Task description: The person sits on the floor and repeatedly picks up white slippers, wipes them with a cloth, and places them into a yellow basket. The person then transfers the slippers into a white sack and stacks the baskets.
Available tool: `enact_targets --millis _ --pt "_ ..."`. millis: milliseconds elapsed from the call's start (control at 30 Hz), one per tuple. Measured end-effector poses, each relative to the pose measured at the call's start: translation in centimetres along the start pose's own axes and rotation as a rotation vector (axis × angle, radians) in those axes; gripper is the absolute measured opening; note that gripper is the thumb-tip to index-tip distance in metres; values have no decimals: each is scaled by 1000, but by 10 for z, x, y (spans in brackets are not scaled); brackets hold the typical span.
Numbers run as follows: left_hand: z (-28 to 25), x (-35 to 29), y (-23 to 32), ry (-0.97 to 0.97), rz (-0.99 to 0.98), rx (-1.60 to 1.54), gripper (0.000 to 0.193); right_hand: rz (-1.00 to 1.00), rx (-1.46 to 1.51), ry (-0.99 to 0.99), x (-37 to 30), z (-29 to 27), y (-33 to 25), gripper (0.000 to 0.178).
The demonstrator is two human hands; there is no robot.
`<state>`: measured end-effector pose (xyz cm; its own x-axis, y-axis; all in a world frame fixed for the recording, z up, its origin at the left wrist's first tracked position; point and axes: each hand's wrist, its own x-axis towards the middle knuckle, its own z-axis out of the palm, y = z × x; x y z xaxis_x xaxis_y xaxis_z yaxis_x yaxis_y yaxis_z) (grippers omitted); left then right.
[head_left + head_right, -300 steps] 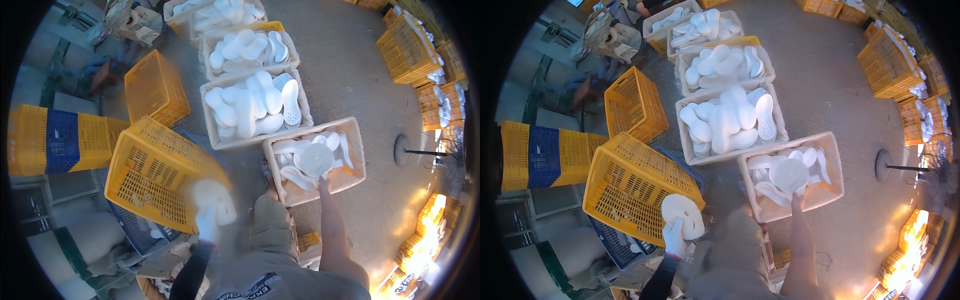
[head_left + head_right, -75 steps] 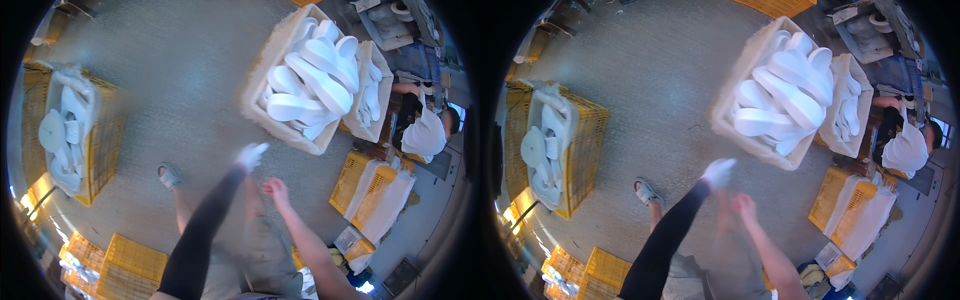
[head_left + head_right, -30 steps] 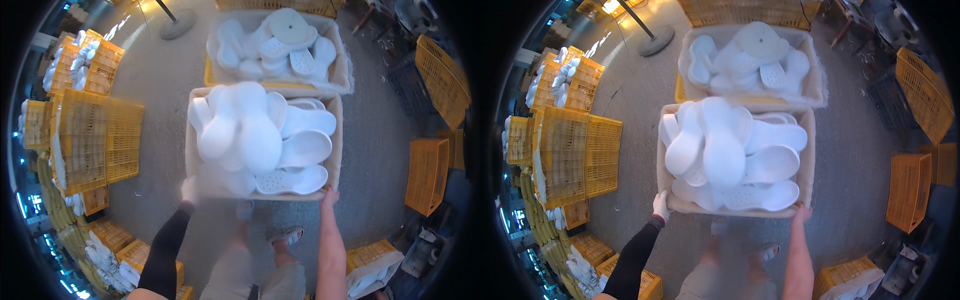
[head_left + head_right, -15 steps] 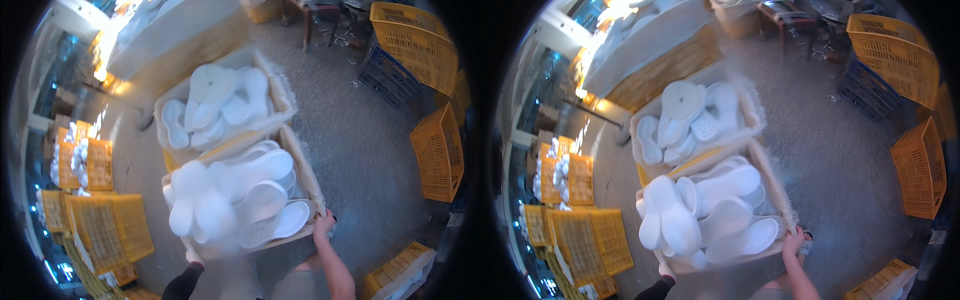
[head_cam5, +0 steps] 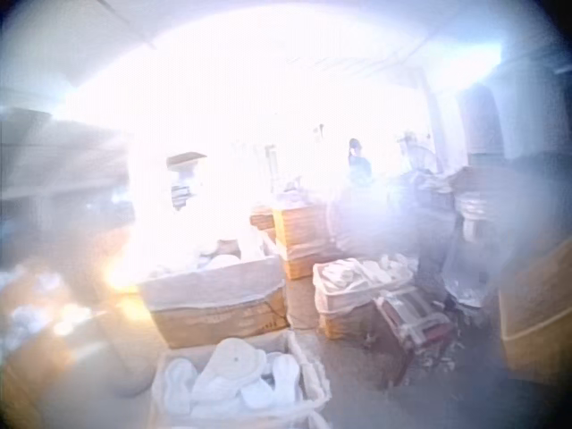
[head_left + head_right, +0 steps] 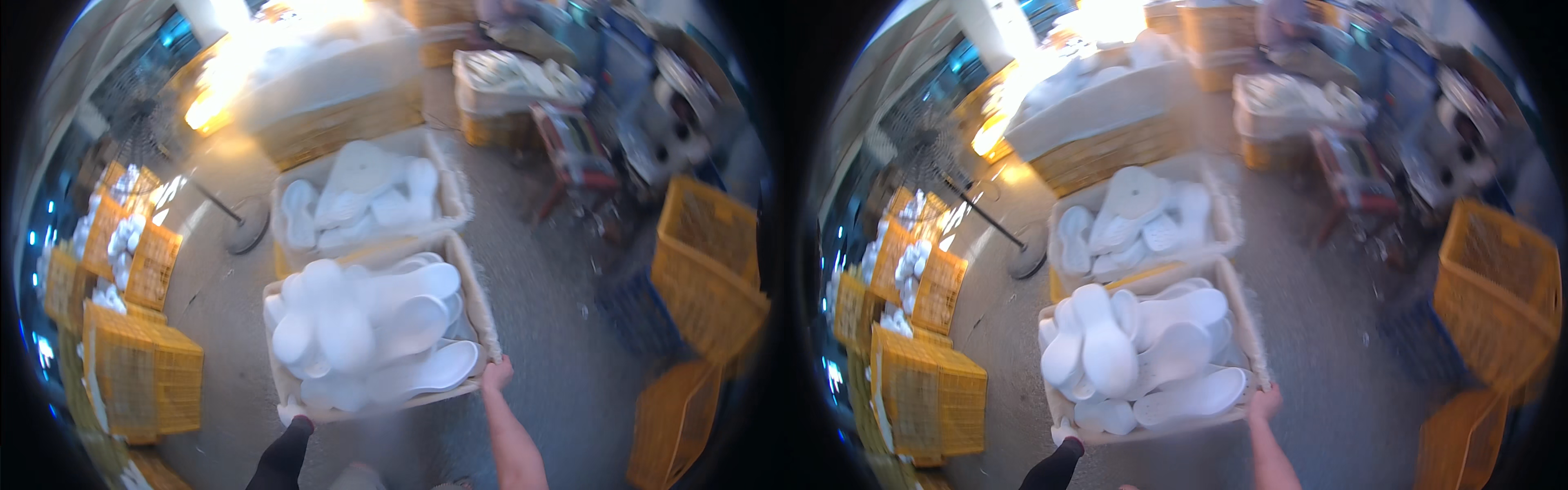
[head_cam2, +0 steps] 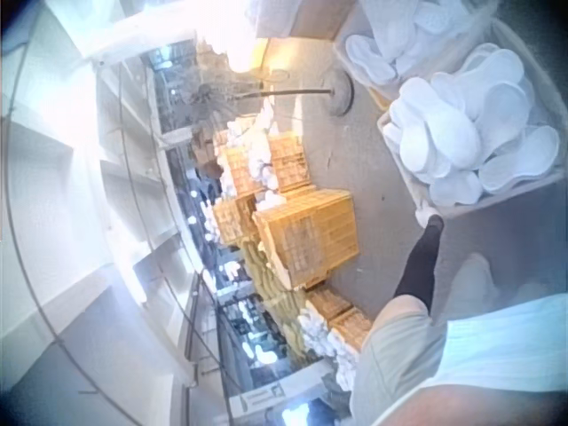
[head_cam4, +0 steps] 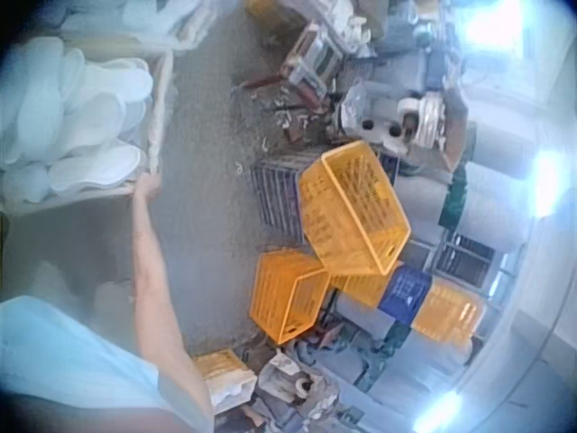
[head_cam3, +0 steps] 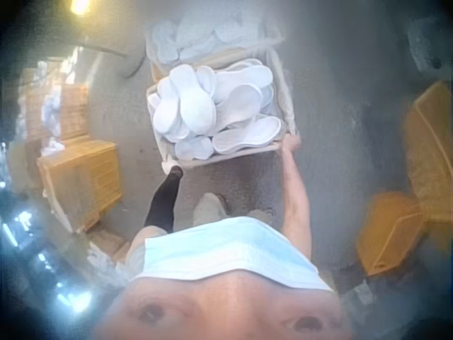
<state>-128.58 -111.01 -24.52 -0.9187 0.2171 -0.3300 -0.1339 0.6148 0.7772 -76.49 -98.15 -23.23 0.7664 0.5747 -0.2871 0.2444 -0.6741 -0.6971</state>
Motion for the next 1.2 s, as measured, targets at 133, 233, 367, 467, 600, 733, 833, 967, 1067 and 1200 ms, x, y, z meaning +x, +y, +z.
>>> enact_targets --millis 133,233,367,467,600,733,833,967,1067,1200 --pt "84 33 118 171 51 253 30 -22 -148 -22 59 75 -114 32" --pt "161 76 200 194 -32 172 25 -59 -195 -1 105 141 -217 35" --pt "280 145 300 183 -39 125 22 -56 -324 -3 182 233 -345 36" --pt "366 201 382 164 -73 92 22 -76 -369 31 239 314 -443 35" --pt "497 281 516 71 -103 -9 21 -30 -382 54 311 428 -590 35" --pt "666 360 648 79 -84 -34 26 -61 -470 49 413 550 -752 33" --pt "789 427 736 97 -41 171 29 -61 -459 26 492 650 -860 32" --pt "937 533 862 140 20 185 29 -103 -442 -6 576 803 -997 34" --pt "1054 618 963 173 -89 156 32 -121 -442 19 640 930 -1111 34" --pt "1221 766 1093 251 -26 318 31 -188 -387 4 731 1120 -1260 34"
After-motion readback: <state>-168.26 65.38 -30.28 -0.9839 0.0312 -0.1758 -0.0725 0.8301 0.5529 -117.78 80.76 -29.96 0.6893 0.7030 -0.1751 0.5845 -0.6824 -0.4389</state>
